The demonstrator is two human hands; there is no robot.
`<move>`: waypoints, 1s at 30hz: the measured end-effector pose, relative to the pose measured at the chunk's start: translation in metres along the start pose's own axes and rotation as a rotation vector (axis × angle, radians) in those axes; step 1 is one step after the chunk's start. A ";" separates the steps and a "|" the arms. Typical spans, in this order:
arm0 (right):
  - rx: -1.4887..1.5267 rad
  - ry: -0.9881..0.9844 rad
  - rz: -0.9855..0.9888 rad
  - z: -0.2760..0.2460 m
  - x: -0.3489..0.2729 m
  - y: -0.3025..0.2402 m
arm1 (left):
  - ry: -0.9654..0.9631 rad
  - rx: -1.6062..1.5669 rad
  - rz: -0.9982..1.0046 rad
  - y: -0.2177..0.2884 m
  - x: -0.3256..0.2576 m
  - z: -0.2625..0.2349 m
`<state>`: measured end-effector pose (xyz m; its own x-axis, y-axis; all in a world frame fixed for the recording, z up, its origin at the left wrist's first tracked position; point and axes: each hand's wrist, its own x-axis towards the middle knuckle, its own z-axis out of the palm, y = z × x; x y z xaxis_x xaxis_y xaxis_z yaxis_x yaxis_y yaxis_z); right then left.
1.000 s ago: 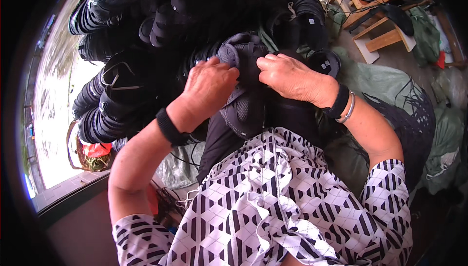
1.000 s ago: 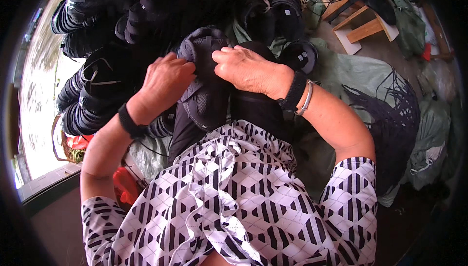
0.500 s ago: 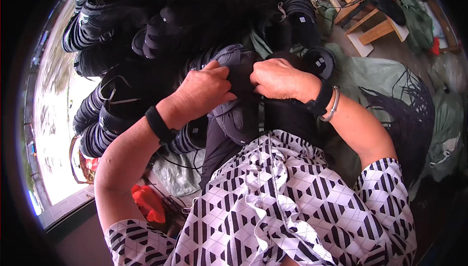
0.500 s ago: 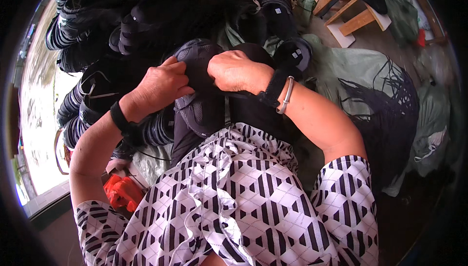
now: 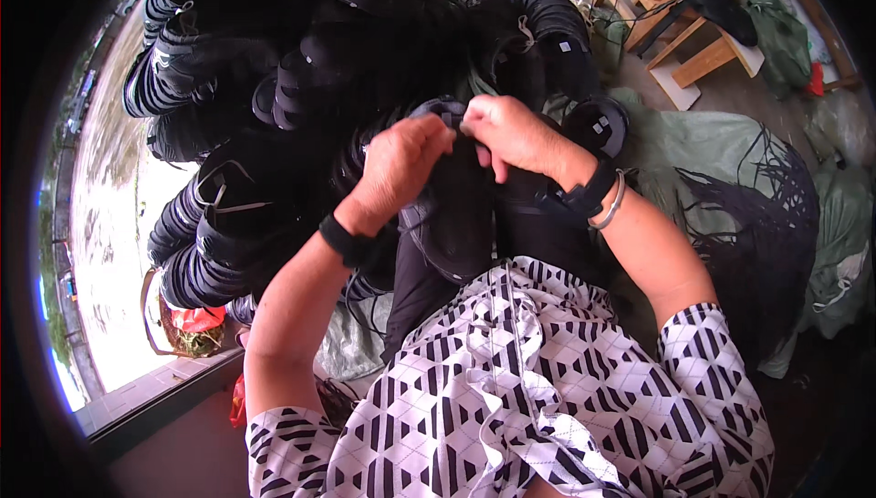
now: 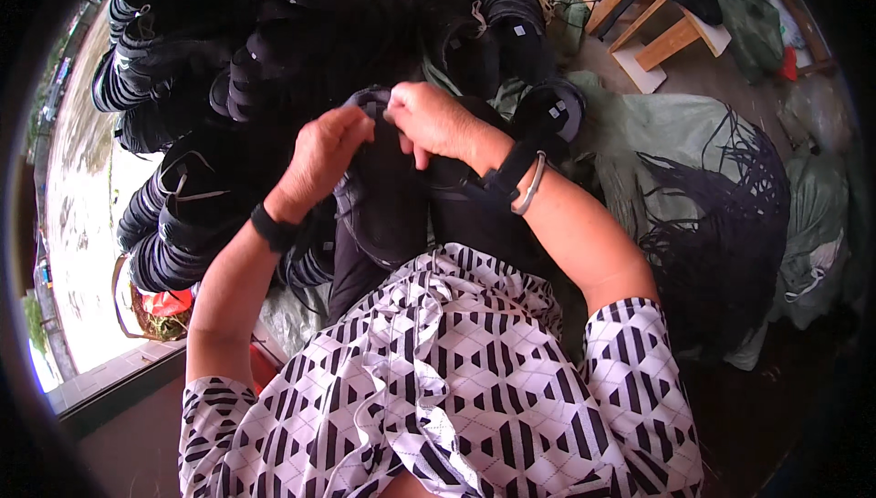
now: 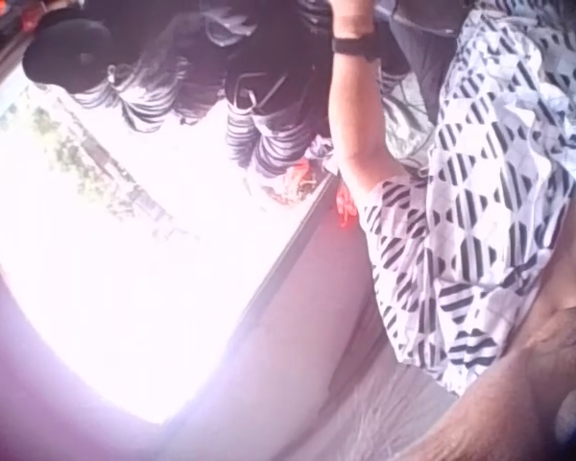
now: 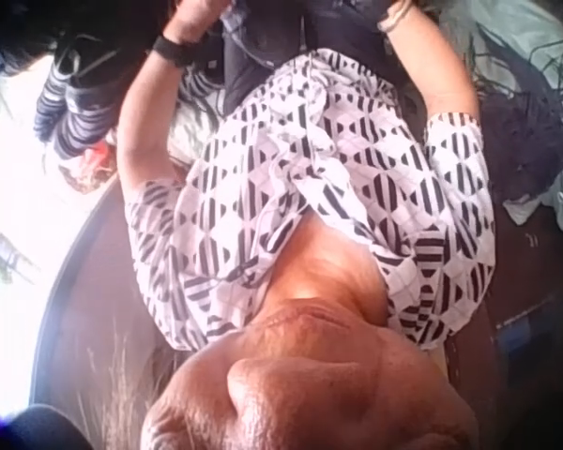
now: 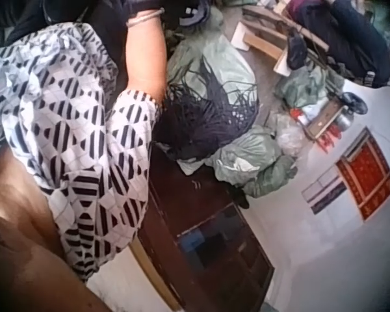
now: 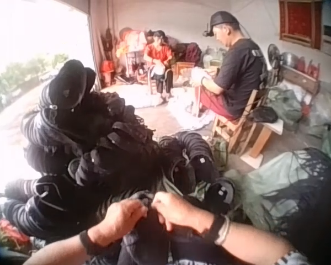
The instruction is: Lacing a pair of black sneakers while sitting among piles of shoe components.
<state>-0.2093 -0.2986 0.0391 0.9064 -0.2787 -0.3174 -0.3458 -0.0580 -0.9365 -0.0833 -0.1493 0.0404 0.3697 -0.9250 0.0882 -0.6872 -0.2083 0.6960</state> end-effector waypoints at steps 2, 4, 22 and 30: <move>-0.181 -0.052 0.057 -0.002 -0.004 -0.007 | 0.027 0.039 0.143 0.006 -0.006 0.002; -0.164 -0.086 0.073 -0.003 -0.004 -0.006 | 0.017 -0.016 0.145 0.011 -0.006 -0.002; 0.500 -0.172 -0.511 0.006 -0.055 -0.093 | -0.073 -0.659 0.009 0.003 -0.011 -0.014; 0.789 -0.057 -0.440 -0.030 -0.061 -0.048 | 0.116 -0.721 -0.016 0.024 -0.011 -0.008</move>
<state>-0.2557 -0.3071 0.1076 0.9352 -0.3379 0.1060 0.2826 0.5319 -0.7983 -0.0987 -0.1416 0.0618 0.4676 -0.8756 0.1214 -0.1135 0.0768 0.9906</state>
